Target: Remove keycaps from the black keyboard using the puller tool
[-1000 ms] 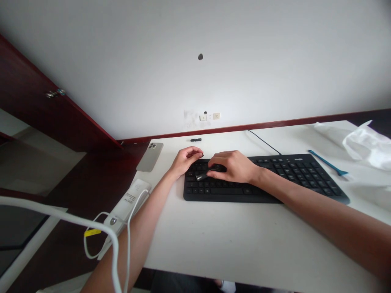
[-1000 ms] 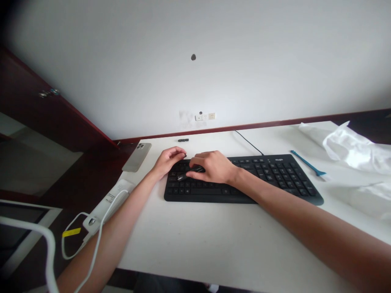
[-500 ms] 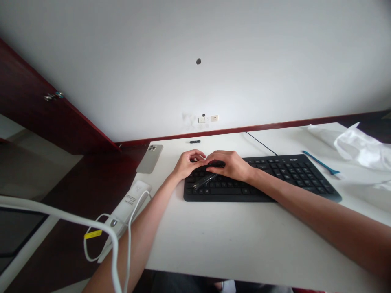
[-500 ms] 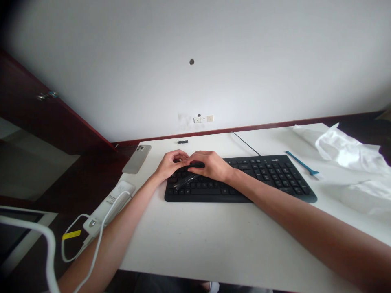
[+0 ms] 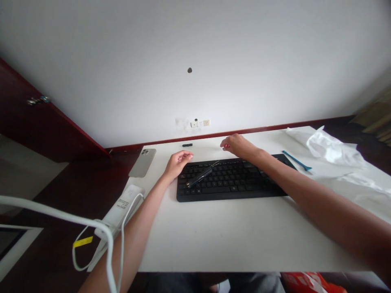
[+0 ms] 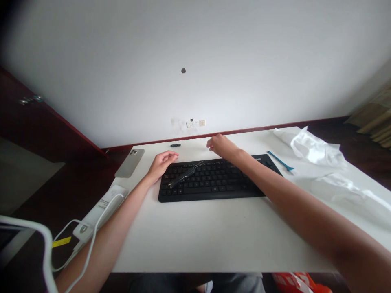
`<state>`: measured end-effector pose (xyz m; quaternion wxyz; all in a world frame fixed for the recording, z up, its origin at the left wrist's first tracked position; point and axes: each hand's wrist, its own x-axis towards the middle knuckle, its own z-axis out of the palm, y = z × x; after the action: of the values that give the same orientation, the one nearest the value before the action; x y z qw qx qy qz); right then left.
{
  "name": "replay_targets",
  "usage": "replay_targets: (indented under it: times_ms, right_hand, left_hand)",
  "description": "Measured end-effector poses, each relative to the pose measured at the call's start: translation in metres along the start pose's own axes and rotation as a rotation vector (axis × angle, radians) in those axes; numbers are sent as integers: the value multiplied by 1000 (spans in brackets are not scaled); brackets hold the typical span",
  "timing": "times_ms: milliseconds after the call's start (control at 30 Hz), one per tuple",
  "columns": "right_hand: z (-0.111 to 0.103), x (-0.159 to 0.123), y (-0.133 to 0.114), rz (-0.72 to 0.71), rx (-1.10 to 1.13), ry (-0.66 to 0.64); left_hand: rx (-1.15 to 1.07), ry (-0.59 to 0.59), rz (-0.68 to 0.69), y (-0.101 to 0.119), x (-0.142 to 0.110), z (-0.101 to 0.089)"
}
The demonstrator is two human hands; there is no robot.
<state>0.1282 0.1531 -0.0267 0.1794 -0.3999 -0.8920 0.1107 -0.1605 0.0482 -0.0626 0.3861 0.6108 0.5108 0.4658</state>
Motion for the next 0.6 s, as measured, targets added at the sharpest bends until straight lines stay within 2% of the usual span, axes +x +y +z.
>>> replay_targets:
  times_ms: [67, 167, 400, 500, 600]
  right_hand:
    - [-6, 2, 18, 33, -59, -47]
    - [-11, 1, 30, 59, -70, -91]
    - [-19, 3, 21, 145, -144, -191]
    - [-27, 8, 25, 186, -189, -281]
    - [-38, 8, 40, 195, -66, -456]
  left_hand:
    - [-7, 11, 3, -4, 1, -1]
    - [9, 25, 8, -7, 3, -2]
    - [44, 35, -17, -5, 3, -1]
    - [49, 48, -27, -5, 3, -1]
    - [92, 48, -37, -4, 3, 0]
